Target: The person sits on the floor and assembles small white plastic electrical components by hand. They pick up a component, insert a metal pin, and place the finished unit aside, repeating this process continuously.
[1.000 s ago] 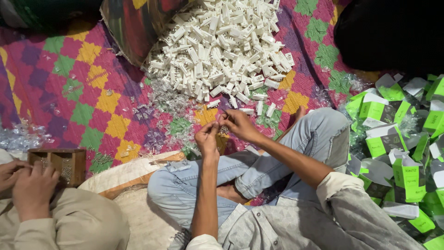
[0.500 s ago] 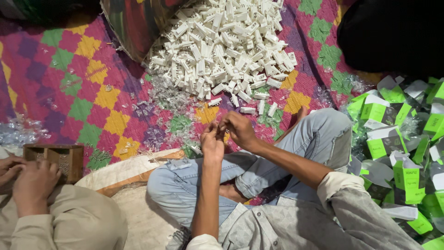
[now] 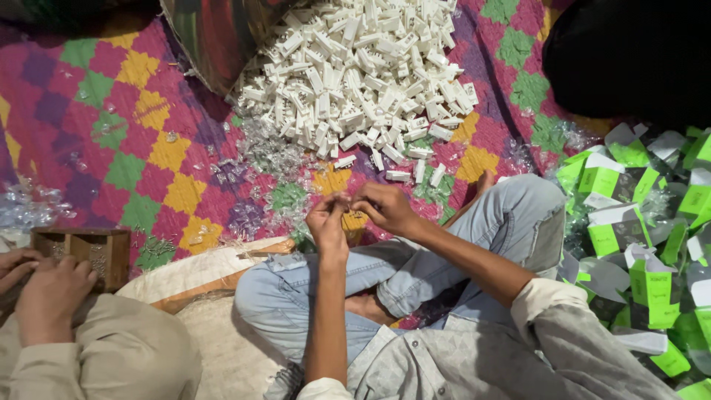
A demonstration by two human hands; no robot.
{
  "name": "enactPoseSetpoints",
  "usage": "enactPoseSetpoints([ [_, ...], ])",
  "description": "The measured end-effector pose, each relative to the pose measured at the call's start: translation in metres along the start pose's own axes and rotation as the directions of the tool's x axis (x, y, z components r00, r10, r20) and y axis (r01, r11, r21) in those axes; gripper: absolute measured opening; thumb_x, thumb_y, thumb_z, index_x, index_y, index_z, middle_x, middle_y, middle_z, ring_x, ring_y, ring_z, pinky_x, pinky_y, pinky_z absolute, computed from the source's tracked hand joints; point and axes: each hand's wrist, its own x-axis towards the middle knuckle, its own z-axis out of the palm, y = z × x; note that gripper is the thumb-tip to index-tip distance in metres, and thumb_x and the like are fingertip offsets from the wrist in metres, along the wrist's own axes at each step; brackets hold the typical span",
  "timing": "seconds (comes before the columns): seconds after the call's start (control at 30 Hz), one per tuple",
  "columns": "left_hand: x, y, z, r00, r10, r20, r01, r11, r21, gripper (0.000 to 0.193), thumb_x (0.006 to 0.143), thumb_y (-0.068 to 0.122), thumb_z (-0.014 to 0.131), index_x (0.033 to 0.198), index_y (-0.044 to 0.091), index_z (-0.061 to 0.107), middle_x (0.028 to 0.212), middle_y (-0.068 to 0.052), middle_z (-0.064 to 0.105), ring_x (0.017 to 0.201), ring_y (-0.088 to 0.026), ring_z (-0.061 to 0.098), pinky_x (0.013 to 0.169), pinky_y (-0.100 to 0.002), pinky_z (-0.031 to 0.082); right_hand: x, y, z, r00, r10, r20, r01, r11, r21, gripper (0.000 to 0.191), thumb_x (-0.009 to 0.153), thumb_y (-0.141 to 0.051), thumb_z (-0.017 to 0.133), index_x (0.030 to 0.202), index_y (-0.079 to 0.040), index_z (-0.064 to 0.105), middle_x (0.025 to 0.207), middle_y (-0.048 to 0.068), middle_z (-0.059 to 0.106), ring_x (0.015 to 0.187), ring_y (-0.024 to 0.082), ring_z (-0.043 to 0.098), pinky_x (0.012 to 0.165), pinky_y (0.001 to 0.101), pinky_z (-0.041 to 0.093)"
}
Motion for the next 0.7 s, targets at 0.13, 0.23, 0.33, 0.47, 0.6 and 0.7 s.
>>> enactPoseSetpoints([
  [0.13, -0.006, -0.007, 0.008, 1.0, 0.014, 0.002, -0.014, 0.995, 0.1, 0.012, 0.09, -0.003, 0.076, 0.102, -0.003, 0.076, 0.094, -0.009, 0.076, 0.085, -0.013, 0.069, 0.079, -0.025, 0.056, -0.006, 0.004, -0.004, 0.951, 0.299, 0.077, -0.306, 0.947, 0.1, 0.018, 0.095, -0.014, 0.078, 0.094, 0.0, 0.066, 0.076, 0.008, 0.059, 0.065, 0.017, 0.054, 0.058, 0.0304, 0.043],
  [0.23, -0.012, -0.013, 0.008, 1.0, 0.011, -0.012, -0.009, 0.991, 0.135, 0.014, 0.088, 0.0, 0.077, 0.102, -0.002, 0.076, 0.093, -0.008, 0.076, 0.085, -0.013, 0.07, 0.081, -0.025, 0.056, -0.009, 0.006, -0.015, 0.961, 0.259, 0.093, -0.273, 0.942, 0.193, 0.017, 0.092, -0.011, 0.076, 0.103, 0.001, 0.07, 0.084, 0.006, 0.063, 0.068, 0.012, 0.057, 0.058, 0.0274, 0.046],
  [0.33, -0.016, -0.022, 0.011, 1.0, 0.017, -0.011, -0.015, 0.99, 0.14, 0.013, 0.087, 0.002, 0.08, 0.099, -0.002, 0.075, 0.09, -0.007, 0.075, 0.082, -0.013, 0.068, 0.078, -0.025, 0.055, -0.013, 0.005, -0.027, 0.945, 0.294, 0.142, -0.322, 0.913, 0.251, 0.017, 0.091, -0.009, 0.076, 0.106, -0.001, 0.076, 0.089, 0.005, 0.071, 0.069, 0.011, 0.062, 0.058, 0.0268, 0.049],
  [0.47, -0.021, -0.033, 0.016, 0.999, 0.05, 0.011, -0.051, 0.989, 0.135, 0.014, 0.087, 0.005, 0.081, 0.097, -0.002, 0.075, 0.088, -0.004, 0.073, 0.081, -0.01, 0.065, 0.077, -0.023, 0.052, -0.018, 0.006, -0.041, 0.969, 0.211, 0.129, -0.243, 0.905, 0.35, 0.017, 0.093, -0.008, 0.075, 0.109, -0.003, 0.076, 0.1, 0.007, 0.076, 0.087, 0.011, 0.074, 0.072, 0.0267, 0.06],
  [0.6, -0.021, -0.037, 0.021, 0.999, 0.045, -0.025, -0.038, 0.978, 0.205, 0.015, 0.089, 0.01, 0.081, 0.098, -0.001, 0.075, 0.087, -0.002, 0.072, 0.079, -0.008, 0.062, 0.071, -0.022, 0.048, -0.017, 0.005, -0.048, 0.985, 0.147, 0.092, -0.163, 0.965, 0.206, 0.018, 0.09, -0.007, 0.079, 0.108, -0.004, 0.078, 0.098, 0.008, 0.077, 0.085, 0.012, 0.073, 0.071, 0.0283, 0.058],
  [0.7, -0.018, -0.037, 0.022, 0.999, 0.036, -0.034, -0.028, 0.976, 0.215, 0.017, 0.09, 0.013, 0.079, 0.1, 0.0, 0.075, 0.087, -0.001, 0.072, 0.077, -0.007, 0.061, 0.069, -0.022, 0.048, -0.015, 0.002, -0.048, 0.985, 0.153, 0.081, -0.168, 0.959, 0.227, 0.019, 0.091, -0.005, 0.077, 0.11, -0.003, 0.077, 0.099, 0.008, 0.076, 0.083, 0.012, 0.071, 0.069, 0.0272, 0.057],
])
